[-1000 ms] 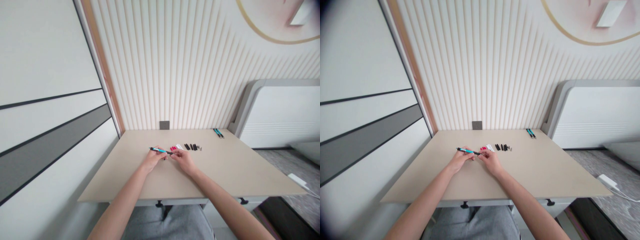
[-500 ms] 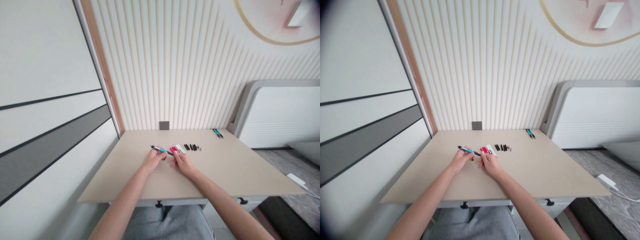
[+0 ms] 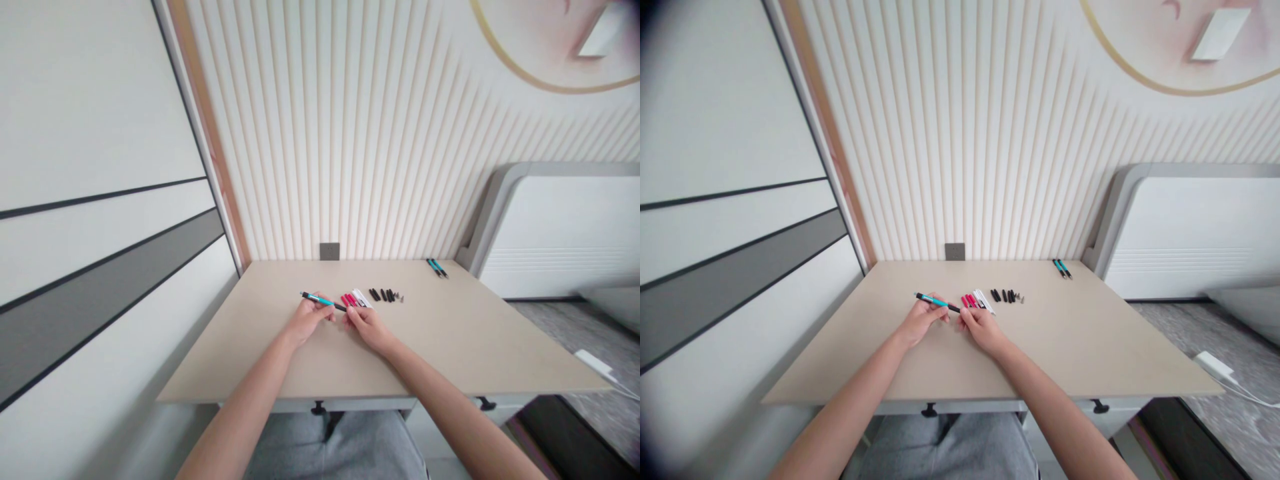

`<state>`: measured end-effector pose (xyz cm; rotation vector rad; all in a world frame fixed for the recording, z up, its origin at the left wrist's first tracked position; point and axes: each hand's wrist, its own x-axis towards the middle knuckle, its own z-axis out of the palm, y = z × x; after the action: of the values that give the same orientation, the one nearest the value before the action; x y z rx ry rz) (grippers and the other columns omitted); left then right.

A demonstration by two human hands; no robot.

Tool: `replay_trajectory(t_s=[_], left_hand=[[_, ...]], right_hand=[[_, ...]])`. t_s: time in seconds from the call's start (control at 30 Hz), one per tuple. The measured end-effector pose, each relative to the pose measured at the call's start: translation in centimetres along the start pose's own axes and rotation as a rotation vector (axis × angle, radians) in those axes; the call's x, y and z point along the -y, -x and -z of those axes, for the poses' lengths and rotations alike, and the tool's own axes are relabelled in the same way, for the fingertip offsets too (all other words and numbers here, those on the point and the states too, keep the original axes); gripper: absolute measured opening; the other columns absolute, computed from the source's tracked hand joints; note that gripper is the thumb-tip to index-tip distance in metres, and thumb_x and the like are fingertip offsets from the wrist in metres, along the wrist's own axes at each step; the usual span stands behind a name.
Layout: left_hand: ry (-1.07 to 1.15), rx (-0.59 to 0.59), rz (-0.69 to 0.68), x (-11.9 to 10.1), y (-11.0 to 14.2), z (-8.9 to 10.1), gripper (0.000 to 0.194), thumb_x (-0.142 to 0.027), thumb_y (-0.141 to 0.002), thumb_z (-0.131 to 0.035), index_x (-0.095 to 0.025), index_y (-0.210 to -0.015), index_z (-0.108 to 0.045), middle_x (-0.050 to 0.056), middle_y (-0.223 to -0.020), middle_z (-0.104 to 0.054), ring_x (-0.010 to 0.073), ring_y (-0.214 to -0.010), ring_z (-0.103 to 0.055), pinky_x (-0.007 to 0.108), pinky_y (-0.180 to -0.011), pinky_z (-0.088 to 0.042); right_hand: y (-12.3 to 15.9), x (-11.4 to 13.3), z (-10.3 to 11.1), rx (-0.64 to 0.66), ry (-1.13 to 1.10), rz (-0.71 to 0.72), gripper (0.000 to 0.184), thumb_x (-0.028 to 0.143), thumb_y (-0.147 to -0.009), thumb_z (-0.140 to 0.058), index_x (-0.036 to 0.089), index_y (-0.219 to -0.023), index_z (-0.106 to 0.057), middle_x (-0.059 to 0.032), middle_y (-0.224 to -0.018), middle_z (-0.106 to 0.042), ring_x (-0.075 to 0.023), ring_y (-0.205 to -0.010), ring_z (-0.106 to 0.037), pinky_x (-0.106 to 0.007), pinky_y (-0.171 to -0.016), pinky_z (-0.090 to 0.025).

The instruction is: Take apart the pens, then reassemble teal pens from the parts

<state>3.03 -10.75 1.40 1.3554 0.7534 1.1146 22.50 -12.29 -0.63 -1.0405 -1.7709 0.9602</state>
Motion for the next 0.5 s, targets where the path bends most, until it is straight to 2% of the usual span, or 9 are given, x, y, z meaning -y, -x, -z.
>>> replay_trajectory(t_s=[0.1, 0.2, 0.33, 0.5], left_hand=[[-0.004, -0.004, -0.005, 0.1, 0.1, 0.0, 0.024, -0.029, -0.075, -0.073, -0.015, -0.085, -0.057, -0.001, -0.064, -0.064, 0.0124, -0.062, -0.06, 0.025, -0.068, -0.044], [-0.015, 0.0, -0.011, 0.1, 0.1, -0.2, 0.025, -0.03, -0.075, -0.074, -0.016, -0.085, -0.055, -0.002, -0.064, -0.064, 0.0126, -0.063, -0.06, 0.025, -0.067, -0.044], [-0.039, 0.007, -0.022, 0.0, 0.1, -0.4, 0.025, -0.03, -0.074, -0.074, -0.016, -0.084, -0.055, -0.002, -0.065, -0.063, 0.0125, -0.063, -0.06, 0.025, -0.068, -0.043], [-0.043, -0.011, -0.031, -0.1, 0.0, -0.1, 0.025, -0.031, -0.075, -0.073, -0.015, -0.085, -0.056, -0.001, -0.065, -0.063, 0.0133, -0.063, -0.06, 0.026, -0.068, -0.044]], right_hand=[[-0.2, -0.5, 0.2, -0.089, 0.049, 0.016, 0.047, 0.058, -0.089, -0.048, 0.017, -0.072, -0.063, -0.0001, -0.061, -0.056, -0.0132, -0.057, -0.047, -0.026, -0.056, -0.036], [-0.3, -0.9, 0.2, -0.129, 0.051, -0.001, 0.047, 0.057, -0.09, -0.048, 0.017, -0.067, -0.06, 0.0005, -0.057, -0.054, -0.0124, -0.054, -0.045, -0.026, -0.054, -0.034], [-0.1, -0.6, 0.0, -0.107, 0.024, -0.047, 0.055, 0.057, -0.094, -0.035, 0.017, -0.065, -0.06, -0.001, -0.054, -0.055, -0.0131, -0.051, -0.048, -0.026, -0.053, -0.036], [0.3, 0.2, 0.2, -0.027, 0.059, 0.059, 0.05, 0.057, -0.093, -0.04, 0.018, -0.072, -0.063, -0.0022, -0.064, -0.06, -0.0146, -0.06, -0.053, -0.026, -0.059, -0.041]])
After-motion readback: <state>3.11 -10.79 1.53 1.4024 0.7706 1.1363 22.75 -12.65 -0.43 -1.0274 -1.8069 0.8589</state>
